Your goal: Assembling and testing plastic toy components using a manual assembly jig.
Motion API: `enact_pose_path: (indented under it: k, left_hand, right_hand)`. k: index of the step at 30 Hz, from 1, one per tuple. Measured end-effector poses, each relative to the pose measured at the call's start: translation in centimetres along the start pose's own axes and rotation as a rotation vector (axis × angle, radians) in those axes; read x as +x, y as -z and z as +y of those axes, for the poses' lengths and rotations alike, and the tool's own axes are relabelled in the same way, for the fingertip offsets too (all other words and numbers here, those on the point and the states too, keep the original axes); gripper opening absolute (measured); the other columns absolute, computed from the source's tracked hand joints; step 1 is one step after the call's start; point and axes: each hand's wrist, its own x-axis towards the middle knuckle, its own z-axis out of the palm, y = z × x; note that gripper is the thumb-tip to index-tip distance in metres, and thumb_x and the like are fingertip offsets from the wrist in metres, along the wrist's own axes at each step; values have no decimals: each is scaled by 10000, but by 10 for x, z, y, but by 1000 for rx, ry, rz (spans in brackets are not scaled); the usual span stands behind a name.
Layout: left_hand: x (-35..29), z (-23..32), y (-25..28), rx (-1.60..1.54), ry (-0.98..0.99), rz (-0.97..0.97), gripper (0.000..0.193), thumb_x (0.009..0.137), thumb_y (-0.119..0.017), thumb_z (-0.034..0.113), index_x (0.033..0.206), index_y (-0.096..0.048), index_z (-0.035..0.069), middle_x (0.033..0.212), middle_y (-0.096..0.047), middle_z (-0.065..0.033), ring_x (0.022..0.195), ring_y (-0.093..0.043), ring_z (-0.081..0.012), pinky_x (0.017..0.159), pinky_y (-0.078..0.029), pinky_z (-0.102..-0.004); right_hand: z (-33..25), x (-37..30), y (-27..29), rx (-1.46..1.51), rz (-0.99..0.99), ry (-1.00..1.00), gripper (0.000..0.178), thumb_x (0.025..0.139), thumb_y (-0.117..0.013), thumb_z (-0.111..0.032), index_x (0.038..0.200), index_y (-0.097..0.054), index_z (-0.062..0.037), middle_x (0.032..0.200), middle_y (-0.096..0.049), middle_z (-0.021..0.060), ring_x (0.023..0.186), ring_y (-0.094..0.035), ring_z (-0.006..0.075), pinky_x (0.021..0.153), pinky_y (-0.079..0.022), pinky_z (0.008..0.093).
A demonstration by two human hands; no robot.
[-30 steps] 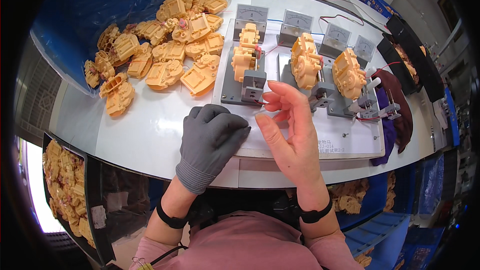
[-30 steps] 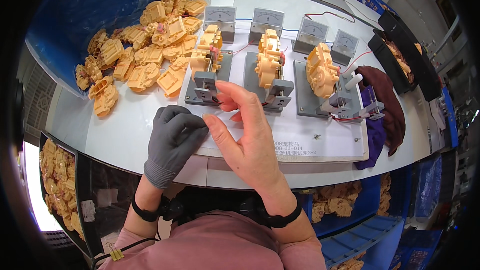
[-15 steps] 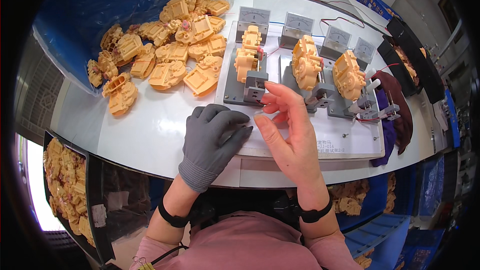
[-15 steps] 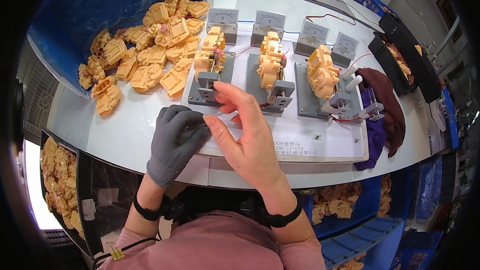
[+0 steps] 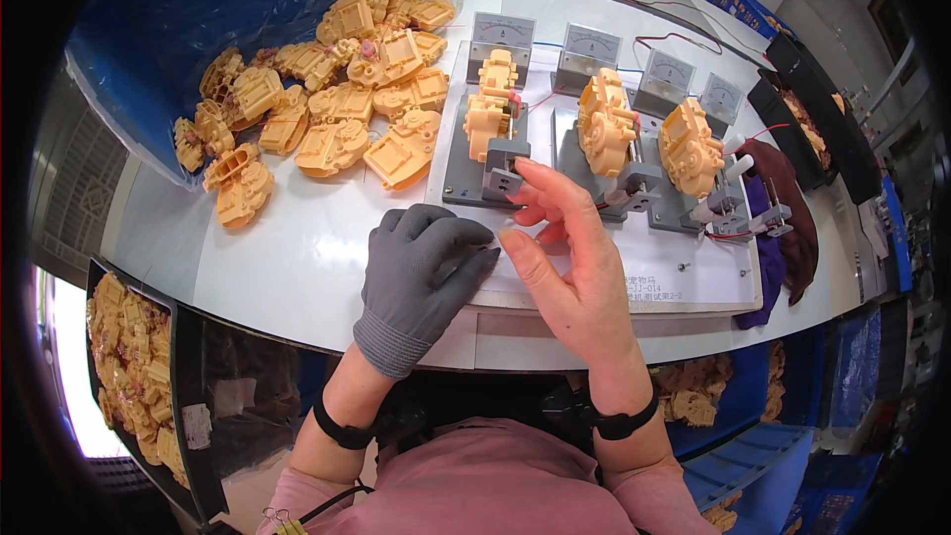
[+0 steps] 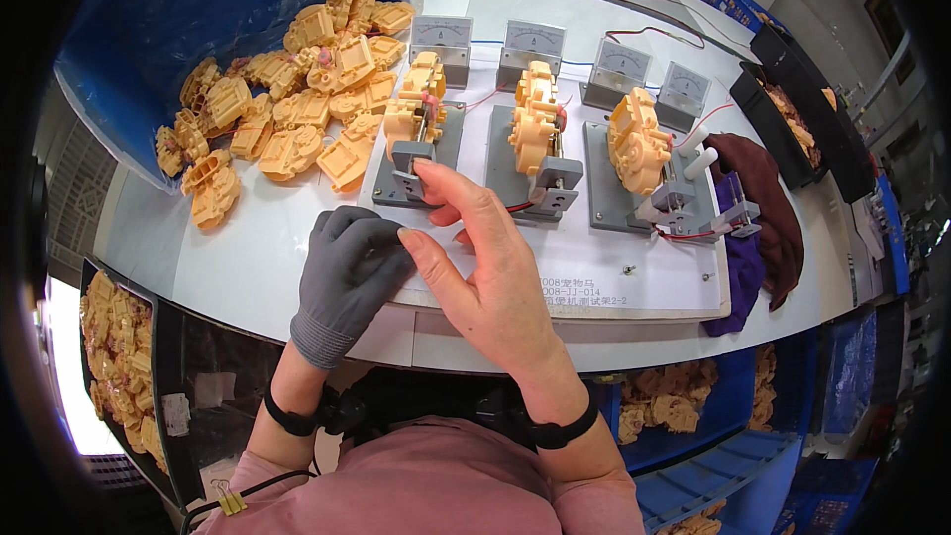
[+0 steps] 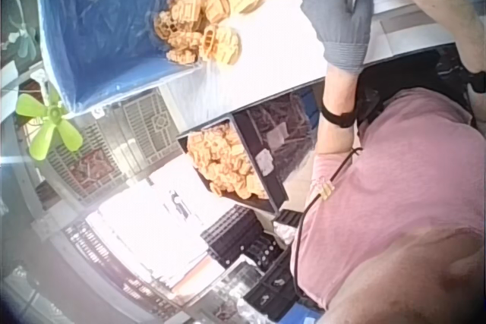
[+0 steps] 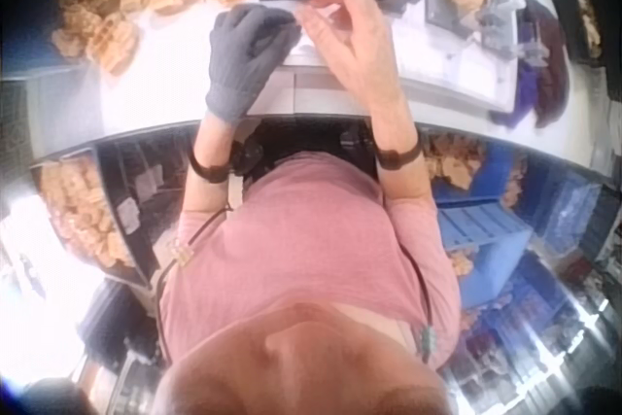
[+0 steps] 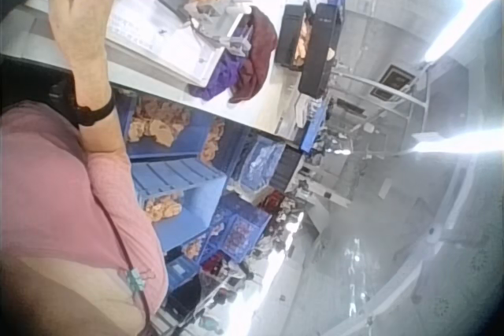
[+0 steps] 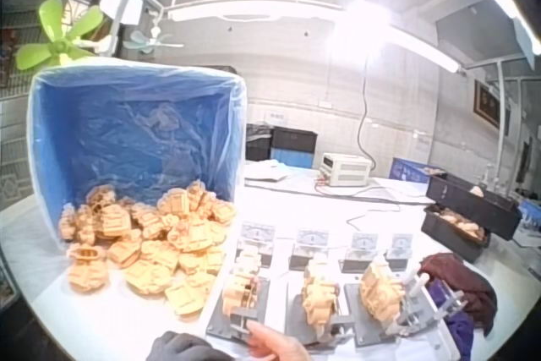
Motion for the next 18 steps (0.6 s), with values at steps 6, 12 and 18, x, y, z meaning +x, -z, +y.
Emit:
enact_pose_path:
  k: [6, 12, 18]
  left_hand:
    - [0, 1, 0, -7, 0, 7, 165, 827, -792, 186, 977, -732, 150, 958, -665, -41, 922, -589, -272, 817, -432, -393]
    - [-1, -2, 0, -3, -4, 8, 157, 827, -788, 184, 967, -731, 143, 953, -668, -48, 910, -593, -279, 809, -436, -395]
    - [1, -1, 0, -9, -2, 5, 163, 826, -784, 174, 974, -732, 134, 950, -667, -64, 919, -596, -296, 825, -451, -415]
  right_hand:
    - [1, -1, 1, 47, -8, -41, 564, 943, -726, -173, 1462, -513, -110, 1247, -641, 75, 1018, -615, 159, 852, -470, 305]
    - [4, -2, -1, 74, -13, -43, 589, 933, -738, -174, 1471, -505, -105, 1260, -640, 79, 1027, -618, 160, 853, -468, 303]
    - [1, -1, 4, 23, -50, -20, 597, 924, -746, -170, 1467, -508, -96, 1269, -638, 86, 1029, -619, 166, 852, -469, 305]
